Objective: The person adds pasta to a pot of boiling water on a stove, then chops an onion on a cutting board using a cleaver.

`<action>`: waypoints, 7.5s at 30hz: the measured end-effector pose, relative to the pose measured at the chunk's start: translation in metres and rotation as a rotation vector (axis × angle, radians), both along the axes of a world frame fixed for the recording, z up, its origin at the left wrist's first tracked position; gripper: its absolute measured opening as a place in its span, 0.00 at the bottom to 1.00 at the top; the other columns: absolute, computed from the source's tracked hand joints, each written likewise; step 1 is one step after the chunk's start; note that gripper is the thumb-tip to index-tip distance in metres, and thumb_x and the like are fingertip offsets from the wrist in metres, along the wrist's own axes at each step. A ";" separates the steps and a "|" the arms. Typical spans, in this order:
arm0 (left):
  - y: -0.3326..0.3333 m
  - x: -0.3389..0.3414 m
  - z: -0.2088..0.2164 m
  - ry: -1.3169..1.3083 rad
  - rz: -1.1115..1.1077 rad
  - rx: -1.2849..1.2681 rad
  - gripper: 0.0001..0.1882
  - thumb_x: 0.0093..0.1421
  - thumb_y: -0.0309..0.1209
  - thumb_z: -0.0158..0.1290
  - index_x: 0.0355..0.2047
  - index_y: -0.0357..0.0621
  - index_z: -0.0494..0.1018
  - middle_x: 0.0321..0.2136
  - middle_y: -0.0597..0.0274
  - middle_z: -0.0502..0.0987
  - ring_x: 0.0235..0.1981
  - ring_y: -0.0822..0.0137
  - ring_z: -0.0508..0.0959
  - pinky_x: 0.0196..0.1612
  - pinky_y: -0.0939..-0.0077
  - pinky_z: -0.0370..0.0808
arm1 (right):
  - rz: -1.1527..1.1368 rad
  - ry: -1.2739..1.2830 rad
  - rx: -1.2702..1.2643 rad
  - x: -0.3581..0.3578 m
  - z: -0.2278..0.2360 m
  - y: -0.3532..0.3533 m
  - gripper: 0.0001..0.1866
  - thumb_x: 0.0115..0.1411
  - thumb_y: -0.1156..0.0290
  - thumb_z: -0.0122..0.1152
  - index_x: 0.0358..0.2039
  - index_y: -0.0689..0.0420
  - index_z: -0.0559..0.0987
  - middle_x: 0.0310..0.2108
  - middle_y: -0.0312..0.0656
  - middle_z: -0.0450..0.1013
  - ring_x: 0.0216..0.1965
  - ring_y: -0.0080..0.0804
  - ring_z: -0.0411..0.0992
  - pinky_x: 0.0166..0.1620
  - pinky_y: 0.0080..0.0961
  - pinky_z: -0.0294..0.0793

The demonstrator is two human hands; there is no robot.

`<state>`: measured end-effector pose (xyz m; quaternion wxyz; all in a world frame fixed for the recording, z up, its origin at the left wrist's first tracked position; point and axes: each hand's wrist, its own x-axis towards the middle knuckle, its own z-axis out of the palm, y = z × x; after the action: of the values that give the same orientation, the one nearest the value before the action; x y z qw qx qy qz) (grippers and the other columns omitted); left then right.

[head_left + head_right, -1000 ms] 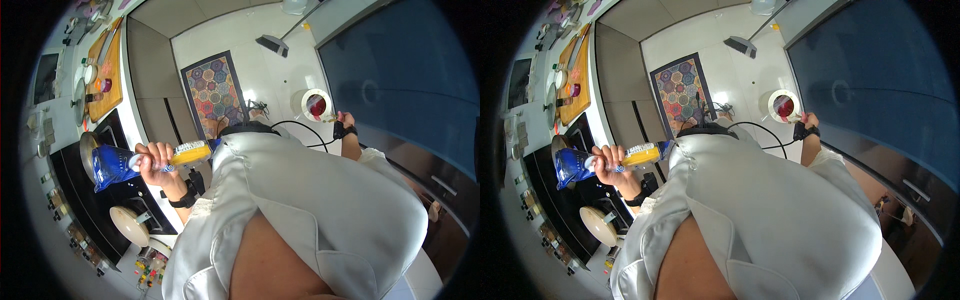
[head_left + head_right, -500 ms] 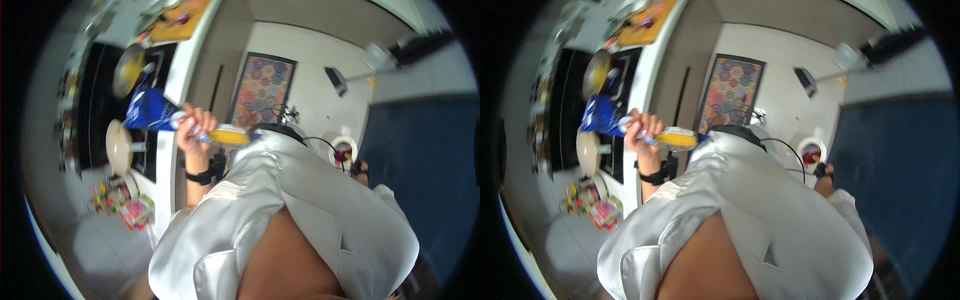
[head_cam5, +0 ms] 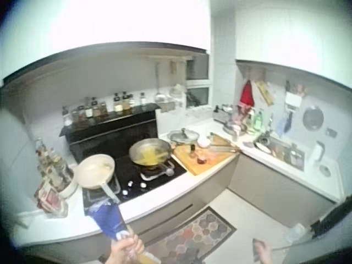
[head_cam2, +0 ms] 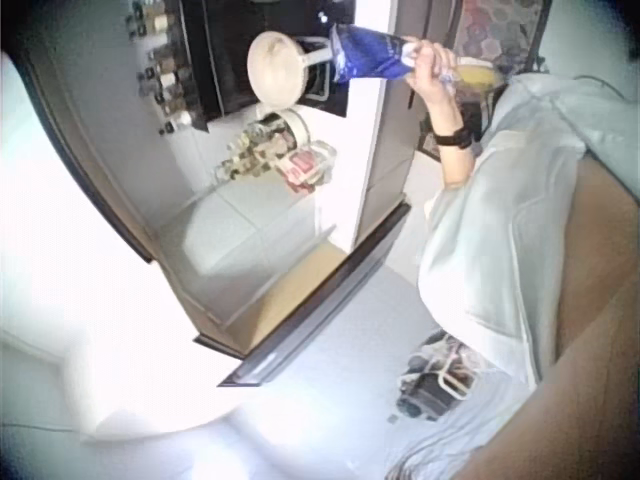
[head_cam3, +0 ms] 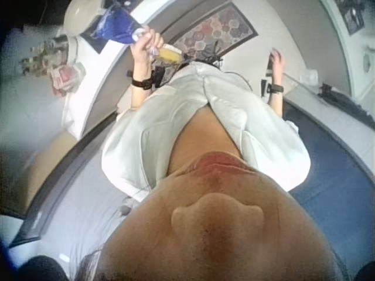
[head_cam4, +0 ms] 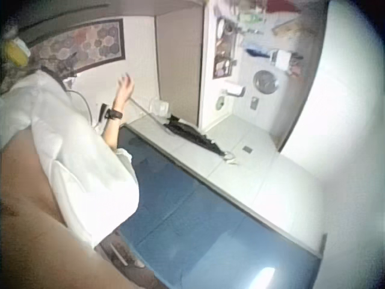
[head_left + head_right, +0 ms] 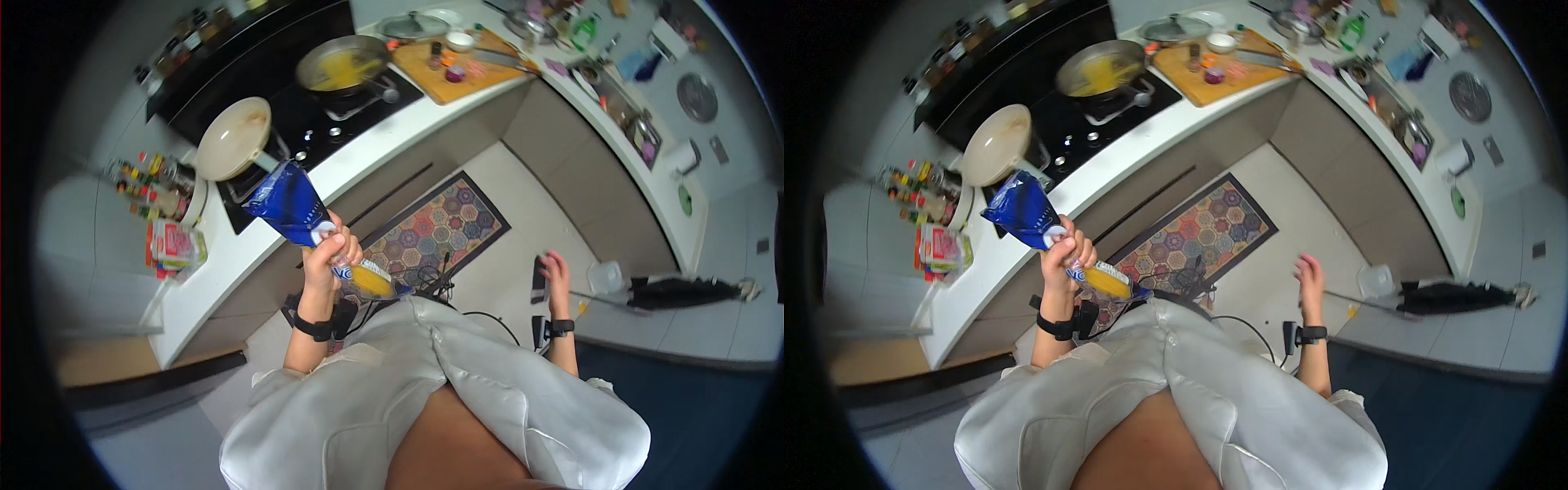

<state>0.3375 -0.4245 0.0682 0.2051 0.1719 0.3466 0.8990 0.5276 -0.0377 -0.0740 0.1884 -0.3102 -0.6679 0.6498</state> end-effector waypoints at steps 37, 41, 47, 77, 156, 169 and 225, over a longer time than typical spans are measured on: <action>-0.600 -0.049 -0.209 -0.925 0.816 -0.125 0.29 0.46 0.49 0.54 0.45 0.49 0.64 0.43 0.61 0.69 0.42 0.61 0.69 0.42 0.60 0.67 | 1.604 0.410 1.040 -0.265 0.053 -0.792 0.20 0.49 0.62 0.55 0.40 0.58 0.67 0.32 0.51 0.70 0.33 0.49 0.70 0.36 0.39 0.70; -0.664 -0.075 -0.278 -0.948 1.084 -0.447 0.30 0.48 0.44 0.53 0.48 0.48 0.58 0.48 0.58 0.63 0.48 0.60 0.65 0.44 0.53 0.65 | 1.590 0.291 0.781 -0.262 0.080 -0.733 0.21 0.52 0.61 0.53 0.44 0.59 0.67 0.39 0.50 0.67 0.39 0.46 0.68 0.41 0.35 0.68; -0.747 -0.099 -0.343 0.305 0.308 -2.357 0.29 0.39 0.35 0.59 0.42 0.45 0.63 0.40 0.44 0.69 0.39 0.44 0.70 0.32 0.41 0.66 | 1.161 0.011 0.671 -0.226 0.083 -0.575 0.16 0.53 0.68 0.51 0.42 0.60 0.69 0.37 0.48 0.69 0.37 0.42 0.70 0.40 0.31 0.70; 0.174 -0.229 -0.090 1.014 0.012 -0.726 0.17 0.44 0.18 0.47 0.37 0.41 0.69 0.40 0.54 0.66 0.43 0.55 0.67 0.45 0.69 0.67 | 0.371 -0.157 0.671 -0.288 0.084 0.007 0.11 0.55 0.70 0.51 0.37 0.62 0.72 0.29 0.45 0.73 0.31 0.32 0.73 0.34 0.24 0.72; 0.435 -0.407 -0.240 0.332 1.021 -1.474 0.09 0.50 0.28 0.46 0.32 0.37 0.65 0.38 0.45 0.63 0.40 0.47 0.62 0.43 0.59 0.60 | 1.293 -0.308 1.091 -0.593 0.042 0.240 0.21 0.58 0.54 0.43 0.26 0.61 0.71 0.18 0.53 0.69 0.23 0.51 0.69 0.27 0.42 0.67; 0.427 -0.405 -0.232 0.530 1.002 -1.435 0.28 0.35 0.36 0.62 0.35 0.38 0.64 0.39 0.50 0.64 0.42 0.50 0.63 0.45 0.60 0.60 | 1.157 -0.173 1.085 -0.598 -0.016 0.214 0.22 0.57 0.52 0.44 0.24 0.60 0.72 0.18 0.52 0.69 0.23 0.51 0.69 0.27 0.41 0.68; 0.435 -0.424 -0.221 0.658 0.711 -1.489 0.06 0.47 0.28 0.52 0.27 0.42 0.73 0.30 0.60 0.72 0.33 0.58 0.70 0.37 0.69 0.68 | 1.049 -0.321 1.229 -0.553 0.042 0.260 0.21 0.57 0.52 0.44 0.22 0.59 0.70 0.14 0.50 0.68 0.20 0.47 0.69 0.24 0.37 0.68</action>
<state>-0.0860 0.0110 -0.1531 -0.1376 0.1258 0.9157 0.3560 -0.0251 0.2227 -0.0322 -0.1010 0.1115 -0.9814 0.1196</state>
